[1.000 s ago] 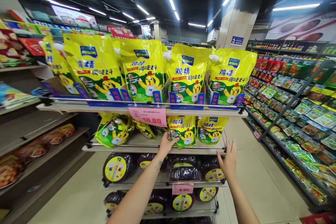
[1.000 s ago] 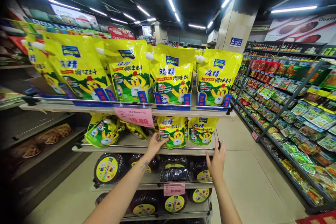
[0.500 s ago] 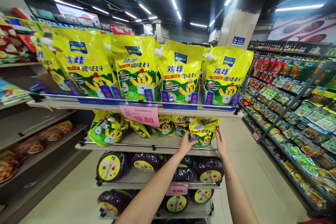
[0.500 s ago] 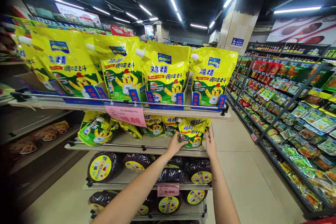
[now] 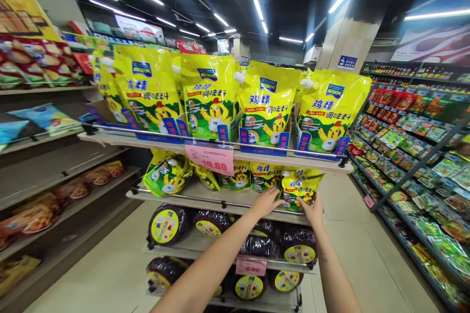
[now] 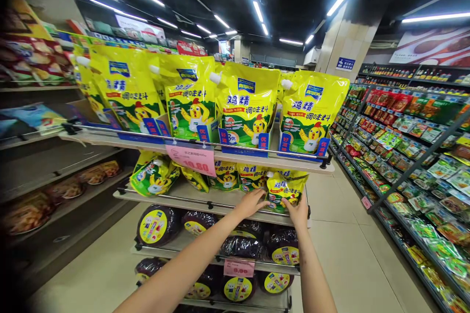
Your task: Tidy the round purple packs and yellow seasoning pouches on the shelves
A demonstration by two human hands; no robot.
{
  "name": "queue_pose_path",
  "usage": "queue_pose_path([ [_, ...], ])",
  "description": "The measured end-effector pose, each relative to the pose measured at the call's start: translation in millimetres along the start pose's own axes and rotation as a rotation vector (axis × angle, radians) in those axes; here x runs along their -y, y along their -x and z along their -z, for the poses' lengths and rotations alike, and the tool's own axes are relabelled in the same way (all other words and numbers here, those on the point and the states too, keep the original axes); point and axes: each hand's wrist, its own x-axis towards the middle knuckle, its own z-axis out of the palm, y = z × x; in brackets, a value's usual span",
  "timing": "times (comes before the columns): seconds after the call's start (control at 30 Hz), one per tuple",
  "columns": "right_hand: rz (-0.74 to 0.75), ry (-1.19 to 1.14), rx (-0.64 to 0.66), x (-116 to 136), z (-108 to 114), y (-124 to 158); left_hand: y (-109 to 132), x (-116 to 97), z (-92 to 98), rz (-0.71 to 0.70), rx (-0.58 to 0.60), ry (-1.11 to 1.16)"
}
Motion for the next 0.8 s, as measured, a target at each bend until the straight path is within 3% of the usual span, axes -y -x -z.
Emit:
queue_pose_path([
  [0.1, -0.097, -0.188, 0.006, -5, 8, -6, 6, 12, 21.7, -0.006, -0.159, -0.030],
  [0.2, -0.117, -0.201, -0.070, -8, 9, -4, 8, 25, 27.2, 0.130, -0.346, -0.039],
  [0.3, -0.126, -0.167, -0.108, -10, 4, 3, 5, 38, 25.7, 0.205, -0.308, -0.014],
  [0.4, -0.135, -0.168, -0.129, -11, -1, 8, 4, 46, 31.3, 0.166, -0.248, 0.003],
  [0.53, -0.117, -0.176, -0.160, -9, -5, 12, 21, 48, 55.0, 0.107, -0.318, 0.019],
  [0.67, -0.056, -0.020, -0.231, 5, -6, 22, 48, 55, 93.5, 0.168, -0.637, -0.009],
  [0.8, -0.025, 0.200, -0.471, 41, -18, 51, 70, 76, 147.5, 0.294, -0.976, -0.049],
])
